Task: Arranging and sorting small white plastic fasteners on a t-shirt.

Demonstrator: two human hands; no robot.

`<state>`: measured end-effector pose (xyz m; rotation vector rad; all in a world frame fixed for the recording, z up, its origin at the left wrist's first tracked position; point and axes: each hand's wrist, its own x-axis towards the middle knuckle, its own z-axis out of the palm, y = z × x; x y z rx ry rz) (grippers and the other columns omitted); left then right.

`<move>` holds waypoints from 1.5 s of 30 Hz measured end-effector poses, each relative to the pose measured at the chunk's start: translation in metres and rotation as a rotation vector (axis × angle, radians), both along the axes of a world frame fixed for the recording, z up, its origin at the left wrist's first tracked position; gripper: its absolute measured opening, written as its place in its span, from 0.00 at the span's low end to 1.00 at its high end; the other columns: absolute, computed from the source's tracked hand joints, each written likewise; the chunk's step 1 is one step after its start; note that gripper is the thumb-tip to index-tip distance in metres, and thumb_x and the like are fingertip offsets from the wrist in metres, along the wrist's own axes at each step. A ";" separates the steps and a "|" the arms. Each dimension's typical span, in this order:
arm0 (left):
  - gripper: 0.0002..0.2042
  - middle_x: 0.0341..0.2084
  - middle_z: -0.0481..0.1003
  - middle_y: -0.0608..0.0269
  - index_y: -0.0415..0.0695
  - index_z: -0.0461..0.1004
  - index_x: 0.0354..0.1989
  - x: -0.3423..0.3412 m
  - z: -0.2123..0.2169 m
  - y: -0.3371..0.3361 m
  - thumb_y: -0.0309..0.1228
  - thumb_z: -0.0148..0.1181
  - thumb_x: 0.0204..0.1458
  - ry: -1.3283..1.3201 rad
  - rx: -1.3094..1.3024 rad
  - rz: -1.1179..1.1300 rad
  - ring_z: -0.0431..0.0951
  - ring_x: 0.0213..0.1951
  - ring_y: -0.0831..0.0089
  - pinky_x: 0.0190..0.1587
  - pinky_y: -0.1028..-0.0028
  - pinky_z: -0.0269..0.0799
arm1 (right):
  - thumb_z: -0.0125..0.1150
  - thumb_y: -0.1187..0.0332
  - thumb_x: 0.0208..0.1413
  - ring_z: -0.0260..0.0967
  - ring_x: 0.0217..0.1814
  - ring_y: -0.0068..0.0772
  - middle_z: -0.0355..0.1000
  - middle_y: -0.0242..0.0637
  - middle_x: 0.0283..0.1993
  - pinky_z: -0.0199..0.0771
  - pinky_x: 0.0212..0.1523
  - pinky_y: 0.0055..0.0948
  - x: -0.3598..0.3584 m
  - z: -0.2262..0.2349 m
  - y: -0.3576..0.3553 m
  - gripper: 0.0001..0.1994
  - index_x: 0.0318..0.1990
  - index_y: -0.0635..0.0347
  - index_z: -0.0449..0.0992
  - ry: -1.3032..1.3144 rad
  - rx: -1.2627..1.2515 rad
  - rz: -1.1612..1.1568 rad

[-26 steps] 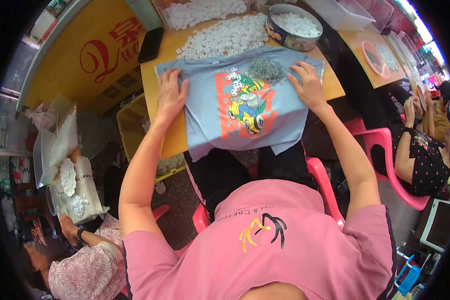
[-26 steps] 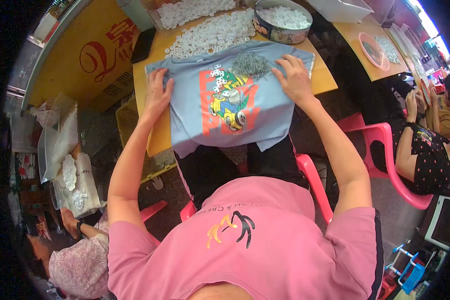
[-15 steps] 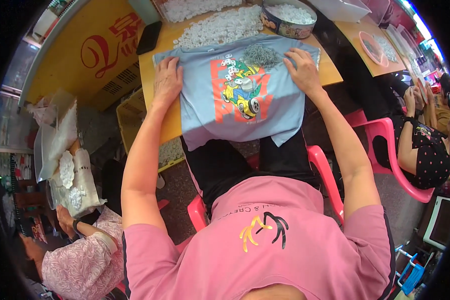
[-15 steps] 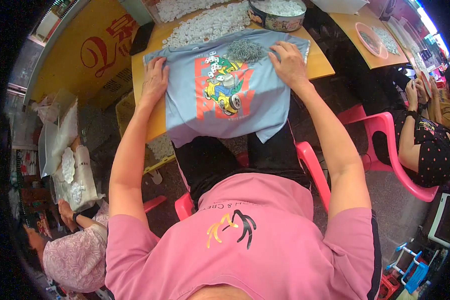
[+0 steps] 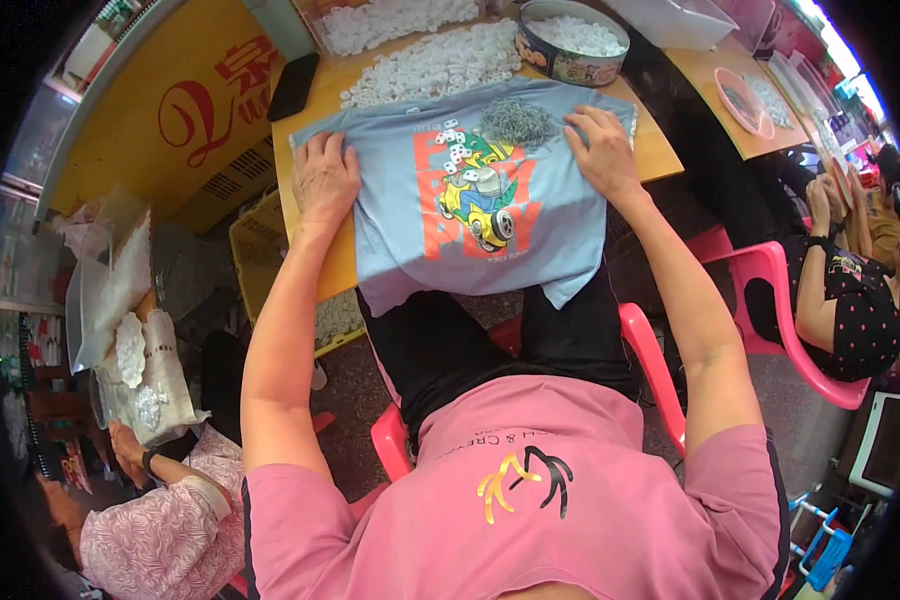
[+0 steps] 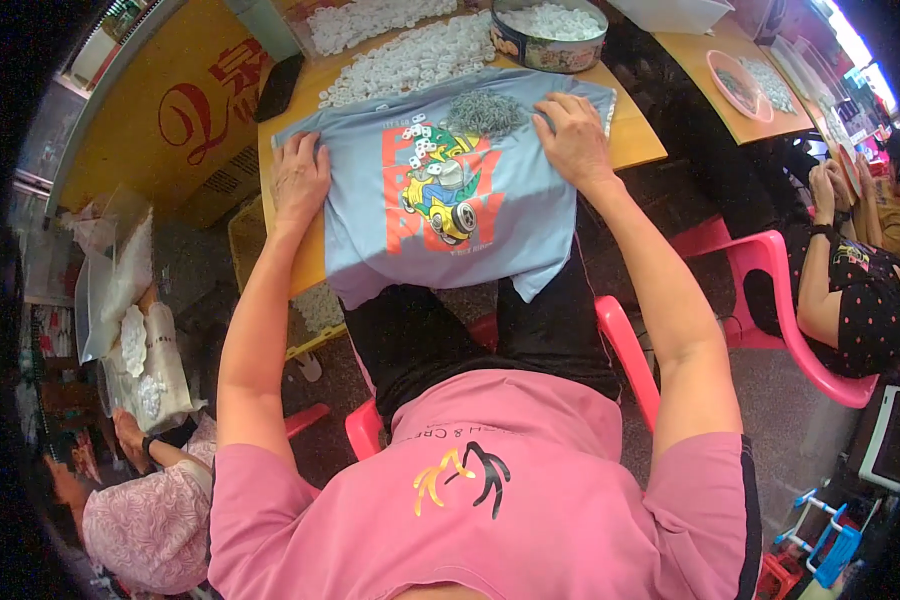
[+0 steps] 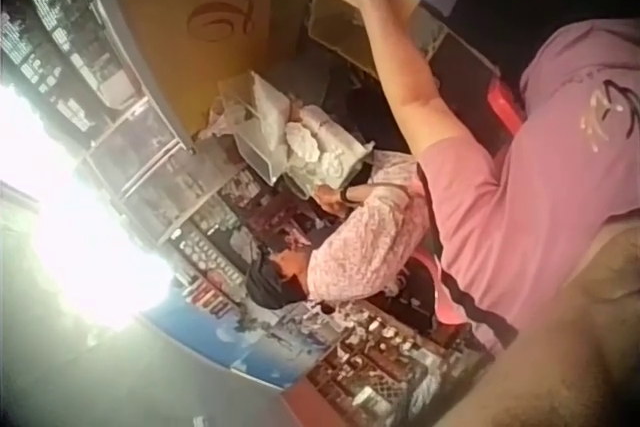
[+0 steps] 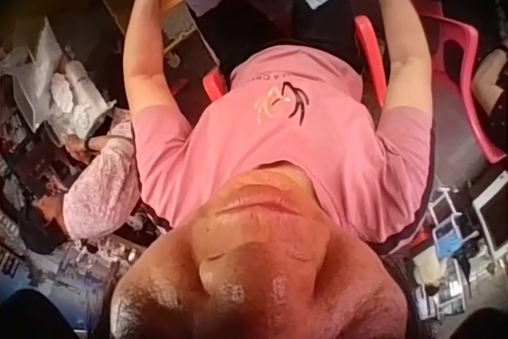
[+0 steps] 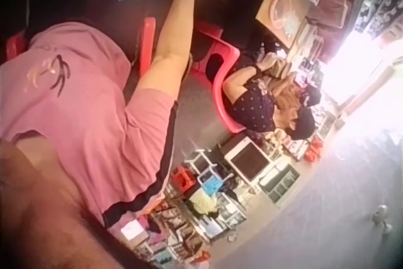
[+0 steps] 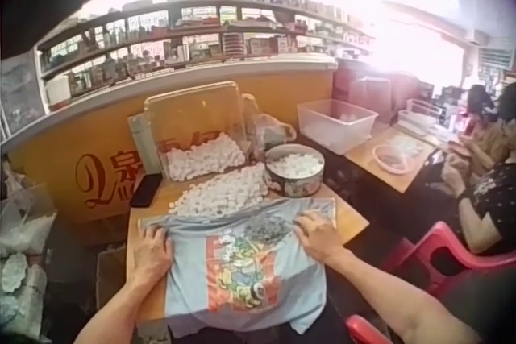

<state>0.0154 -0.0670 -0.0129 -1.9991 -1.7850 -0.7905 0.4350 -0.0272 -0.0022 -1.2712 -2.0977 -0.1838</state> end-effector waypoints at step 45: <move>0.05 0.32 0.79 0.55 0.39 0.80 0.37 0.082 0.055 0.035 0.25 0.67 0.54 -0.668 -0.229 -0.377 0.80 0.32 0.59 0.36 0.66 0.76 | 0.60 0.72 0.62 0.66 0.69 0.49 0.73 0.44 0.61 0.52 0.75 0.53 0.002 0.013 -0.008 0.11 0.50 0.62 0.80 -0.013 -0.149 0.048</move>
